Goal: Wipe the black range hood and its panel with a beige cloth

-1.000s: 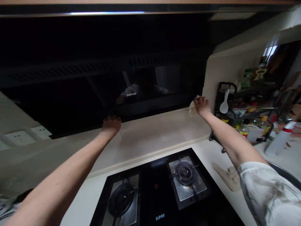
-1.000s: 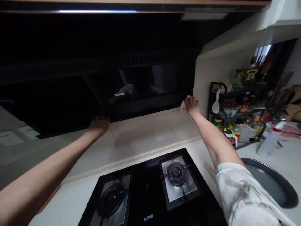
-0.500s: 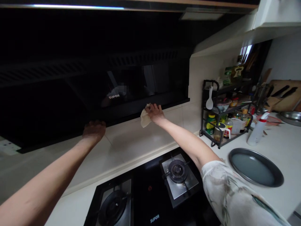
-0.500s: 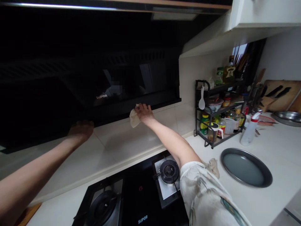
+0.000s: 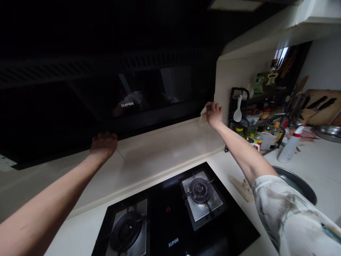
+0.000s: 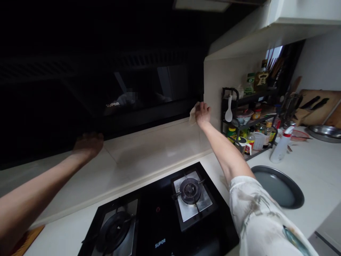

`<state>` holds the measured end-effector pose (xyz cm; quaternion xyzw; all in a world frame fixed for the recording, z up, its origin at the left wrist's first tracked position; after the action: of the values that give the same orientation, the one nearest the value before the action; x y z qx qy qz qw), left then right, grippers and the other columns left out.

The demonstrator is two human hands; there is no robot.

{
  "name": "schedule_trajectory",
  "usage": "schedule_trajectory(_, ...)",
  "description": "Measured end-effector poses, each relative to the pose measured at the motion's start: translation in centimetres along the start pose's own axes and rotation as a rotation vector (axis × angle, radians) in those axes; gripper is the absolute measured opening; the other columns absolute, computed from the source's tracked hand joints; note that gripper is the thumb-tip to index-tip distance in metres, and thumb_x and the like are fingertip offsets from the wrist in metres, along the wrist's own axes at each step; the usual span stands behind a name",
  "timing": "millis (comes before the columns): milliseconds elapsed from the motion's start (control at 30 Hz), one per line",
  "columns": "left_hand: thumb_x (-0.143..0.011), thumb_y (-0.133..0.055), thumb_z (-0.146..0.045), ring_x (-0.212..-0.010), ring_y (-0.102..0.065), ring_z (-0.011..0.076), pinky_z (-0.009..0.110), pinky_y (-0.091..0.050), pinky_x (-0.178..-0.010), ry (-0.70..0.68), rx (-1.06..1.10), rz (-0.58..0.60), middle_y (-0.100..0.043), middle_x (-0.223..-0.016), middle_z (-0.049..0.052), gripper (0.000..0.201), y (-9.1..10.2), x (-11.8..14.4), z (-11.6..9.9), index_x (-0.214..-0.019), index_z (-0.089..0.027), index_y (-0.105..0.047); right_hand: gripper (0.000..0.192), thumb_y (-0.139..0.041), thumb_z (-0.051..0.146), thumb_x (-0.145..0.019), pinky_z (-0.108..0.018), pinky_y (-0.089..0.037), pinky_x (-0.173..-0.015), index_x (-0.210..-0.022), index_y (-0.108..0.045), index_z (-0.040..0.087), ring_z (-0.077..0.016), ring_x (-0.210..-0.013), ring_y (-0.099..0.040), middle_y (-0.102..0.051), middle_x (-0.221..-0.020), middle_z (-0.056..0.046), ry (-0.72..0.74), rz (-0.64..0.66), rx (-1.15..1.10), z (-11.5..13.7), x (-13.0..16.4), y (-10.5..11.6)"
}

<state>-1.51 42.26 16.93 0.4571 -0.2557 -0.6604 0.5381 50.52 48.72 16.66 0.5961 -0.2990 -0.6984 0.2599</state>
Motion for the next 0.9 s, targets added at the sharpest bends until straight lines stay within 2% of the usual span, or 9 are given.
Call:
schedule_trajectory(100, -0.104, -0.022, -0.011, -0.125, -0.058, 0.0425, 0.05, -0.048, -0.099, 0.006, -0.015, -0.024, -0.064, -0.13, 0.028, 0.055, 0.0, 0.1, 0.0, -0.133, 0.0, -0.067, 0.048, -0.068, 0.044, -0.104, -0.055, -0.053, -0.114, -0.143, -0.062, 0.019, -0.0285, -0.133, -0.061, -0.059, -0.148, -0.013, -0.038, -0.061, -0.05, 2.3, -0.4, 0.5)
schedule_trajectory(167, -0.104, -0.022, -0.01, -0.125, -0.058, 0.0429, 0.049, -0.048, -0.098, 0.003, -0.025, -0.036, -0.064, -0.129, 0.028, 0.055, -0.1, 0.2, 0.0, -0.134, 0.001, -0.067, 0.045, -0.055, 0.045, -0.109, -0.049, -0.053, -0.114, -0.136, -0.069, 0.012, -0.0265, -0.131, -0.063, -0.065, -0.141, -0.017, -0.041, -0.088, -0.084, 5.1, -0.7, 0.5)
schedule_trajectory(267, -0.104, -0.02, -0.011, -0.124, -0.057, 0.0444, 0.05, -0.048, -0.096, -0.006, -0.038, -0.048, -0.063, -0.13, 0.03, 0.057, -0.1, 0.4, 0.0, -0.134, 0.002, -0.066, 0.059, -0.03, 0.039, -0.113, -0.045, -0.051, -0.116, -0.13, -0.072, 0.0, -0.0276, -0.137, -0.061, -0.065, -0.14, -0.029, -0.015, -0.104, -0.137, 11.1, -0.7, 0.4)
schedule_trajectory(300, -0.104, -0.019, -0.011, -0.124, -0.057, 0.0446, 0.05, -0.048, -0.096, -0.007, -0.041, -0.049, -0.063, -0.13, 0.031, 0.057, -0.1, 0.4, 0.0, -0.134, 0.002, -0.066, 0.06, -0.03, 0.035, -0.112, -0.047, -0.05, -0.116, -0.141, -0.064, -0.005, -0.0299, -0.141, -0.057, -0.061, -0.146, -0.03, 0.035, -0.097, -0.165, 13.7, -0.5, 0.4)
schedule_trajectory(400, -0.103, -0.02, -0.011, -0.121, -0.058, 0.044, 0.049, -0.048, -0.095, -0.004, -0.04, -0.039, -0.064, -0.128, 0.03, 0.057, -0.1, 0.3, 0.0, -0.133, 0.002, -0.067, 0.057, -0.041, 0.027, -0.11, -0.056, -0.043, -0.121, -0.164, -0.046, 0.008, -0.0375, -0.155, -0.04, -0.044, -0.165, -0.024, 0.341, -0.049, -0.254, 21.7, 0.8, 0.5)
schedule_trajectory(500, -0.103, -0.021, -0.011, -0.12, -0.059, 0.0435, 0.05, -0.049, -0.094, -0.002, -0.034, -0.039, -0.064, -0.127, 0.03, 0.056, -0.1, 0.2, 0.1, -0.132, 0.002, -0.068, 0.057, -0.04, 0.03, -0.112, -0.055, -0.035, -0.126, -0.167, -0.041, 0.017, -0.0386, -0.159, -0.03, -0.038, -0.171, -0.016, 0.542, -0.005, -0.278, 25.1, 1.8, 0.5)
schedule_trajectory(600, -0.104, -0.02, -0.011, -0.122, -0.058, 0.0442, 0.051, -0.048, -0.095, -0.011, -0.03, -0.058, -0.063, -0.13, 0.031, 0.057, -0.1, 0.2, 0.1, -0.134, 0.003, -0.066, 0.055, -0.04, 0.034, -0.112, -0.058, -0.035, -0.124, -0.163, -0.046, 0.016, -0.0403, -0.155, -0.034, -0.044, -0.166, -0.018, 0.42, -0.009, -0.286, 22.2, 0.2, 0.4)
schedule_trajectory(800, -0.103, -0.022, -0.009, -0.119, -0.059, 0.0447, 0.052, -0.049, -0.094, -0.016, -0.023, -0.095, -0.064, -0.127, 0.032, 0.055, 0.0, 0.5, 0.0, -0.129, 0.003, -0.069, 0.052, -0.033, 0.033, -0.111, -0.062, -0.035, -0.12, -0.141, -0.062, 0.001, -0.0411, -0.145, -0.043, -0.055, -0.15, -0.028, -0.001, -0.047, -0.239, 9.0, -5.2, -0.6)
schedule_trajectory(900, -0.103, -0.023, -0.01, -0.12, -0.059, 0.0438, 0.053, -0.048, -0.095, -0.017, -0.027, -0.127, -0.064, -0.127, 0.032, 0.055, 0.1, 0.7, -0.1, -0.132, 0.002, -0.068, 0.052, -0.034, 0.031, -0.11, -0.06, -0.033, -0.122, -0.141, -0.061, 0.0, -0.0392, -0.148, -0.041, -0.055, -0.149, -0.028, -0.069, -0.083, -0.251, 5.2, -6.6, -0.8)
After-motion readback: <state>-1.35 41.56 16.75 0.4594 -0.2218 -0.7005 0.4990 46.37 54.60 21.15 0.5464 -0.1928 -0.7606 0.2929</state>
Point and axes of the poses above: each hand's wrist, its own x-axis away from the middle knuckle, its own y-axis out of the back of the hand, z = x × y, the point moved 9 cm from there along -x, towards the middle knuckle
